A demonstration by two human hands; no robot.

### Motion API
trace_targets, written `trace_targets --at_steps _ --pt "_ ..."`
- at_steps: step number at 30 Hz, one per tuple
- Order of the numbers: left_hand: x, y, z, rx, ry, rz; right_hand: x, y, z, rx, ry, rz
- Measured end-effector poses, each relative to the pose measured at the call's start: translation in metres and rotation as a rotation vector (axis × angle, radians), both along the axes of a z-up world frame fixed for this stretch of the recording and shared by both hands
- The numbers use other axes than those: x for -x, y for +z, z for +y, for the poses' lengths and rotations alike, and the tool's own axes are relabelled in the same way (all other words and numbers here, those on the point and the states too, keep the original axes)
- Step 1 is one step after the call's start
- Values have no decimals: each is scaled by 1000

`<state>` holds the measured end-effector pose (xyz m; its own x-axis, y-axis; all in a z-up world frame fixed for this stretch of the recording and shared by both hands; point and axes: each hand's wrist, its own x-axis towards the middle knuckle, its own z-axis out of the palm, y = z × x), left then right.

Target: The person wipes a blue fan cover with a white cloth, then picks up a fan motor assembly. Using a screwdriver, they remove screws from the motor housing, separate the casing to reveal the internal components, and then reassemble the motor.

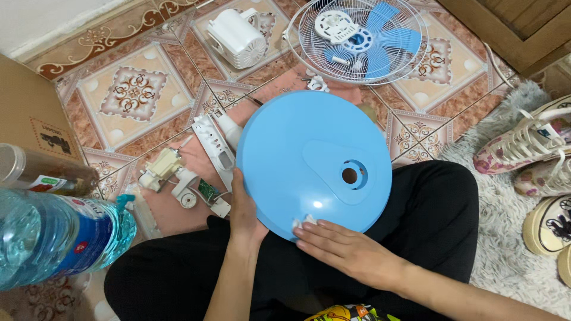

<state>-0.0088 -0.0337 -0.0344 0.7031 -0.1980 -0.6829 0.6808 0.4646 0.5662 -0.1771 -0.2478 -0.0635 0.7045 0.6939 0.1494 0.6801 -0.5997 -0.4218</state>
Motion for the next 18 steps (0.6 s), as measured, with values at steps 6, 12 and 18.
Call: trace_targets --at_steps 6,12,18 --pt "-4 6 2 -37 12 -31 -18 47 -52 -456 -435 325" --pt "-3 13 1 -19 -45 -119 -148 19 -138 -460 -892 -70" --pt "-7 9 1 -101 -23 -18 -187 -44 -17 -312 -616 -111"
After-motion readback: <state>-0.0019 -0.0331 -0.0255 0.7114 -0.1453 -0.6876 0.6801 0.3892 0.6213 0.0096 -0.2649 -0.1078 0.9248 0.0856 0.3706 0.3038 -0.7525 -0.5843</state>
